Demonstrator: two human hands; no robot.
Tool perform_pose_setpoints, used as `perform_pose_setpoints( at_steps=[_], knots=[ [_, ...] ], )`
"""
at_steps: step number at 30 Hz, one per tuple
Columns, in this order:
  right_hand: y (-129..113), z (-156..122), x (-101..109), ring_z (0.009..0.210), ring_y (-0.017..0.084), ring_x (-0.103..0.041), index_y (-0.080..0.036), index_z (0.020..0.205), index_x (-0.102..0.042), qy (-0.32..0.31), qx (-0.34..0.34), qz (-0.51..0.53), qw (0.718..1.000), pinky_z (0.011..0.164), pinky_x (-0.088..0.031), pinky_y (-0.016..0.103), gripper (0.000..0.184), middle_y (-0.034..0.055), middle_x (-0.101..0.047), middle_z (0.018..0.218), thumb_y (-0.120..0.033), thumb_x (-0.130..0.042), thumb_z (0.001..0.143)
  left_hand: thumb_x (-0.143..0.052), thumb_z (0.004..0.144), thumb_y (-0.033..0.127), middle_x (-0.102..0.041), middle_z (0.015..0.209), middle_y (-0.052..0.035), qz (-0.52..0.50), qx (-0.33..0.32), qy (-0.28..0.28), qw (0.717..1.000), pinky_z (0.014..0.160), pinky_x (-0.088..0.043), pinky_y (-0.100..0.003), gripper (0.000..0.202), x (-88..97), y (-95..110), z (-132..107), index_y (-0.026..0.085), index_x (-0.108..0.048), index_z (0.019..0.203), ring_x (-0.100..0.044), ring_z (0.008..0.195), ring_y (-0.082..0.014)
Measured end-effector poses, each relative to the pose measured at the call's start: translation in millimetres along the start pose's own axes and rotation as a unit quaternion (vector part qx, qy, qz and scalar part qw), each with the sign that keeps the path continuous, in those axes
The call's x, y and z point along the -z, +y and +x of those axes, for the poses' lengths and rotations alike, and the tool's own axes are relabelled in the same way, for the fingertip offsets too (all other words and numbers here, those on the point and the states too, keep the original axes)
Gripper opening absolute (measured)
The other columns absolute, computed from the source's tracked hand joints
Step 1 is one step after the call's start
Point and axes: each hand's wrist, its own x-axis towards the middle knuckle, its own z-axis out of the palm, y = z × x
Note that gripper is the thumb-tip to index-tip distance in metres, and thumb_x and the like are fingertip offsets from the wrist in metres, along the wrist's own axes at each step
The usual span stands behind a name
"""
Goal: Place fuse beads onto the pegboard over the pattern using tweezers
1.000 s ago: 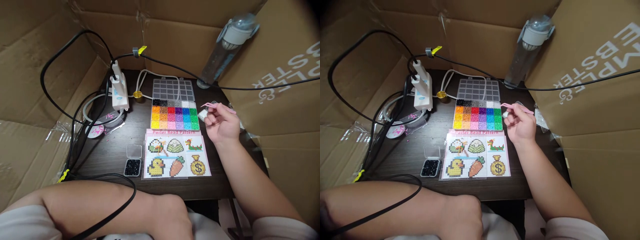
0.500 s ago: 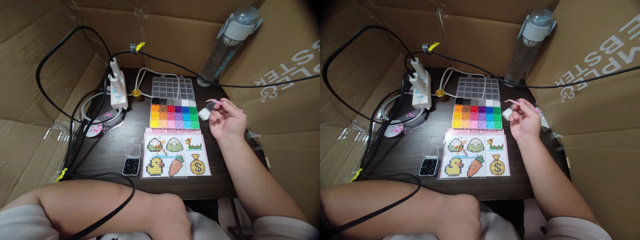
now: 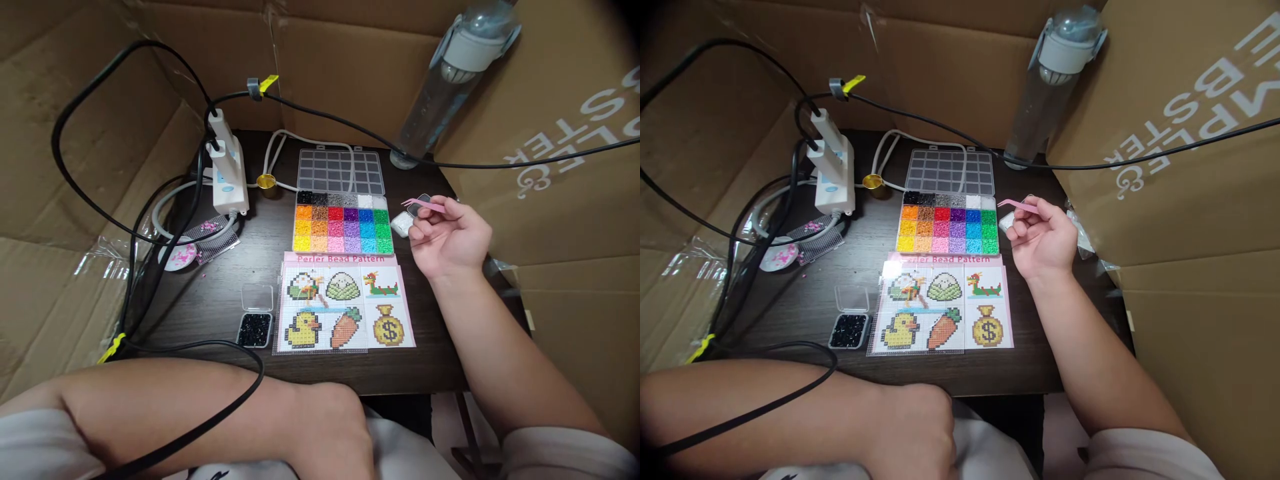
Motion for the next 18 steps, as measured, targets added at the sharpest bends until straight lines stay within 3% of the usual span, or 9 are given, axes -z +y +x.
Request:
perform_pose_setpoints(
  at_steps=[6, 10, 15, 17, 18],
  knots=[
    [3, 4, 2, 0.038, 0.006, -0.040, -0.019, 0.075, -0.058, 0.023, -0.026, 0.008, 0.999, 0.037, -0.033, 0.020, 0.016, -0.0026, -0.052, 0.055, -0.028, -0.052, 0.086, -0.071, 0.077, 0.039, -0.062, 0.053, 0.0032, -0.010, 0.007, -0.051, 0.999, 0.034, -0.024, -0.031, 0.023, 13.9, 0, 2, 0.022, -0.062, 0.064, -0.052, 0.044, -0.0128],
    [4, 4, 0, 0.035, 0.006, -0.037, -0.019, 0.077, -0.058, 0.041, -0.032, 0.020, 0.998, 0.036, -0.030, 0.019, 0.017, -0.0062, -0.046, 0.048, -0.031, -0.056, 0.088, -0.071, 0.076, 0.034, -0.066, 0.061, 0.0039, -0.023, -0.018, -0.036, 0.999, 0.037, -0.029, -0.032, 0.020, 14.5, -1, 3, 0.023, -0.060, 0.064, -0.055, 0.050, -0.0134],
    [5, 2, 0, 0.035, 0.007, -0.041, -0.020, 0.086, -0.060, 0.011, 0.018, -0.006, 1.000, 0.037, -0.035, 0.020, 0.016, -0.0054, -0.056, 0.050, -0.036, -0.058, 0.089, -0.073, 0.070, 0.032, -0.067, 0.073, 0.0021, -0.011, -0.062, 0.055, 0.996, 0.049, -0.040, -0.030, 0.018, 12.7, -5, 0, 0.022, -0.057, 0.067, -0.058, 0.066, -0.0141],
    [7, 1, -1, 0.035, 0.008, -0.043, -0.020, 0.088, -0.059, -0.004, 0.046, -0.017, 0.999, 0.036, -0.037, 0.021, 0.019, -0.0043, -0.060, 0.052, -0.039, -0.062, 0.085, -0.067, 0.071, 0.031, -0.065, 0.077, -0.0005, 0.004, -0.032, 0.126, 0.992, 0.054, -0.042, -0.030, 0.015, 20.9, -6, -2, 0.021, -0.057, 0.069, -0.055, 0.067, -0.0148],
    [8, 1, -1, 0.035, 0.008, -0.044, -0.020, 0.088, -0.059, -0.013, 0.060, -0.022, 0.998, 0.036, -0.038, 0.022, 0.023, -0.0037, -0.062, 0.053, -0.041, -0.065, 0.083, -0.062, 0.074, 0.031, -0.064, 0.078, -0.0019, 0.018, 0.014, 0.166, 0.986, 0.055, -0.042, -0.031, 0.012, 27.5, -6, -2, 0.020, -0.058, 0.071, -0.053, 0.067, -0.0156]
  ],
)
